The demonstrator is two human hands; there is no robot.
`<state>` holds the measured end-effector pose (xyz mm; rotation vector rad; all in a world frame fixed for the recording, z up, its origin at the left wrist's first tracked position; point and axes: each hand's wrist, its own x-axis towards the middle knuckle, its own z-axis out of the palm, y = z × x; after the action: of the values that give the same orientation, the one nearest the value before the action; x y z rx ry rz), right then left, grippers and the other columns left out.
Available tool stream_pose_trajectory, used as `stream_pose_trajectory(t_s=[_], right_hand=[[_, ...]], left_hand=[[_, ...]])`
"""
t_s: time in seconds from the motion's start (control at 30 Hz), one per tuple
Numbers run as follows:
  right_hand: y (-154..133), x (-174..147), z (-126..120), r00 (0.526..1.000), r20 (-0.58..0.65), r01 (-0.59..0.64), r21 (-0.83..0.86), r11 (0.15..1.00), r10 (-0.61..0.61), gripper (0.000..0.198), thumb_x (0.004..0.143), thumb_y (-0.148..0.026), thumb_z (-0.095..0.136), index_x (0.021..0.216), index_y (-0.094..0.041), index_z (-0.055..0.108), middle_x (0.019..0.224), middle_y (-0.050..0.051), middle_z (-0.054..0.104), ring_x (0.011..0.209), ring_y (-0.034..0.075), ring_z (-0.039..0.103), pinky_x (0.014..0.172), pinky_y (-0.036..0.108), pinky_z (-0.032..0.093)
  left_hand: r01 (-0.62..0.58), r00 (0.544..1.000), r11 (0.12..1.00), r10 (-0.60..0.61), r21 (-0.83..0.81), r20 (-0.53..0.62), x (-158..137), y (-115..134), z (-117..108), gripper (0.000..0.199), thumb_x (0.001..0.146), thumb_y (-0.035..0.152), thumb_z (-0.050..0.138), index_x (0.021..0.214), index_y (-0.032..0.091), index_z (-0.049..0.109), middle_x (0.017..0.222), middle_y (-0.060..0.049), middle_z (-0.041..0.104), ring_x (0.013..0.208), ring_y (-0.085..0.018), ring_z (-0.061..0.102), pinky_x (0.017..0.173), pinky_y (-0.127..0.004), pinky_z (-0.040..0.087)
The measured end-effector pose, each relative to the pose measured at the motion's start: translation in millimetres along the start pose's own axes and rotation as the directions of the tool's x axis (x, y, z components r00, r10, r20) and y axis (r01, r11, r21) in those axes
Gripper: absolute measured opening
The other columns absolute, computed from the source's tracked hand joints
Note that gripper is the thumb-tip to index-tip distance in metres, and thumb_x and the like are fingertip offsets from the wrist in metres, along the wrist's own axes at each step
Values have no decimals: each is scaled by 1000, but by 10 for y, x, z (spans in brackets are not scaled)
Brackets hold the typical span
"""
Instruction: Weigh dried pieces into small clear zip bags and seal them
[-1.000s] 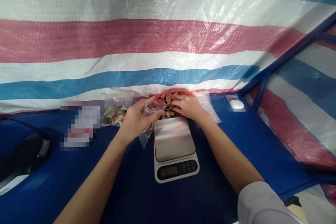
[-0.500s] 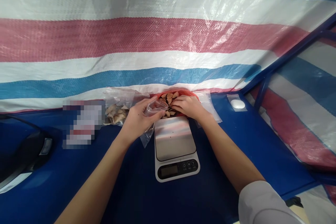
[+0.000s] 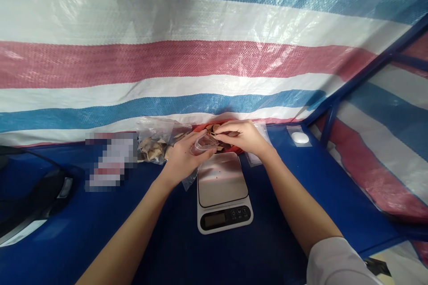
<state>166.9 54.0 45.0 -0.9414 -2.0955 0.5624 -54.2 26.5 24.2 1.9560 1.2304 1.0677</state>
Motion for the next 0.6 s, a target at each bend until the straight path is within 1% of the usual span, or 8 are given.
stream_pose_trajectory(t_s=[0.07,0.13,0.27,0.33,0.43,0.5,0.6], right_hand=[[-92,6,11,999,26,36,8,999,-36,17,93,-33,67,98,-25,81,99,4,80,89,20,74,81,32,58],[-148,13,34,996,66,68,-22,997,-66,17,94,-31,65,96,-26,81,99,2,80,94,20,73,84,32,58],[-177,26,93,989,127,94,-124,988,-79,18,95,-27,64,95,-26,82,103,2,79,100,21,71,91,33,56],[-180,29,119,987,149,83,-153,985,-60,18,95,-27,64,96,-28,82,105,1,79,102,22,71,95,35,55],[-191,28,148,987,162,34,-157,987,-8,19,95,-29,64,94,-33,82,106,-3,79,103,23,71,98,35,55],[-196,24,155,987,158,-1,-128,992,22,18,94,-29,65,93,-34,82,105,-4,79,104,23,71,97,33,55],[-184,17,134,991,129,-20,-39,999,25,16,92,-26,67,94,-30,82,104,-2,79,101,21,71,93,30,56]], left_hand=[[-26,1000,999,27,-33,9,-4,14,19,59,78,50,78,130,25,68,135,-9,69,127,-31,63,113,-49,48],[-42,999,998,43,-41,17,-6,18,35,60,79,50,77,131,23,68,136,-10,68,129,-31,62,113,-48,48],[-73,997,997,72,13,34,-7,-6,54,64,77,52,79,132,21,67,137,-12,67,132,-33,59,114,-49,47],[-77,996,996,76,34,40,-8,-25,57,66,76,53,79,132,21,67,138,-12,67,133,-34,58,113,-50,47],[-76,996,996,74,44,42,-9,-45,55,68,75,55,79,133,23,66,139,-11,66,135,-35,56,113,-51,47],[-79,996,996,77,40,45,-7,-49,50,69,75,55,79,135,24,65,141,-10,65,137,-35,55,114,-50,46],[-66,996,997,64,26,54,-4,-46,39,69,76,56,79,136,25,64,142,-9,64,138,-34,53,116,-49,45]])
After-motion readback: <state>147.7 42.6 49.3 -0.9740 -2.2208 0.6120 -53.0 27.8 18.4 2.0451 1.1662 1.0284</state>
